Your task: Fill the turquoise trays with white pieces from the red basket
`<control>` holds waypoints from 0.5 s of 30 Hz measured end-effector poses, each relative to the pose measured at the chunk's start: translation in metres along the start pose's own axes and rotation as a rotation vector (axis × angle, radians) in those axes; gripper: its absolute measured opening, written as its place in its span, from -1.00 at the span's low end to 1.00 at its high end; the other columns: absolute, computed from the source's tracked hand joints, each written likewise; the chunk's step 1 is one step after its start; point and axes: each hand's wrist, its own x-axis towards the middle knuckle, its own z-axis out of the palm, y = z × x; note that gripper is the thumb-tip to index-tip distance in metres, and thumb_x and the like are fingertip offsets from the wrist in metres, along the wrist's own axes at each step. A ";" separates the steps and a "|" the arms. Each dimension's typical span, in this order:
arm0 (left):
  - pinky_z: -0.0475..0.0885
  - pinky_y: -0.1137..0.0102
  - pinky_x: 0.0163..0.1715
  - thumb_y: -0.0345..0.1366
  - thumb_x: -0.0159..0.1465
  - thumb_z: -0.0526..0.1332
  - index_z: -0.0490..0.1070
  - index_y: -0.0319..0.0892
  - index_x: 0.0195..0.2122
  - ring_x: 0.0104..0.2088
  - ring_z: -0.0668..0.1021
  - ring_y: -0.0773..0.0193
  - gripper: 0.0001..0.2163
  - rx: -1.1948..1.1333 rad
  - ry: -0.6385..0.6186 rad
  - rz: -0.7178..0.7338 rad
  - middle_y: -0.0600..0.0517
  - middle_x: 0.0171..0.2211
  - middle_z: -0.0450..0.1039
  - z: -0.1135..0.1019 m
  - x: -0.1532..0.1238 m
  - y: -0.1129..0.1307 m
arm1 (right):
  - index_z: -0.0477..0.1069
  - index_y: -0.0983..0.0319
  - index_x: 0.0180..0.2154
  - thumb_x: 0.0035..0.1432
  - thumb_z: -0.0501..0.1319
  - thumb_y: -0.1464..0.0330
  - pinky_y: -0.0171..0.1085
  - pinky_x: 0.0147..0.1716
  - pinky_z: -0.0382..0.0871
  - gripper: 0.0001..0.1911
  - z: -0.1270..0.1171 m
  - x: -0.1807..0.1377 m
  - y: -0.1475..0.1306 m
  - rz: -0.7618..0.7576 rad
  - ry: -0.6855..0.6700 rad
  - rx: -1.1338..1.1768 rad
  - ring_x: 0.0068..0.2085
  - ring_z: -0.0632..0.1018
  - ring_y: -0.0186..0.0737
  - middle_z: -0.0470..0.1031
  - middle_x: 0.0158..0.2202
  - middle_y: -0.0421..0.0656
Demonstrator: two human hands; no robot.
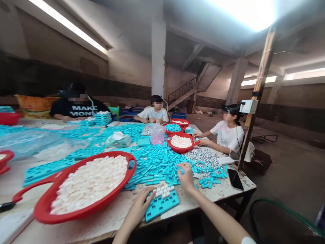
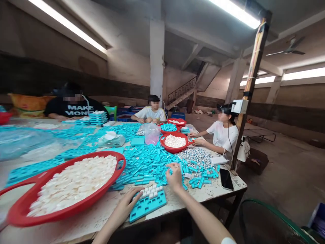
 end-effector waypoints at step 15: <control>0.47 0.10 0.11 0.14 0.32 0.04 0.57 -0.10 -0.09 0.02 0.58 -0.05 -0.52 -0.526 0.373 -0.086 -0.07 -0.12 0.62 -0.051 -0.045 0.149 | 0.50 0.24 -0.01 0.10 0.32 0.39 -0.29 -0.04 0.31 -0.63 -0.057 0.117 0.161 0.191 -0.471 -0.656 0.02 0.53 -0.04 0.53 0.01 0.00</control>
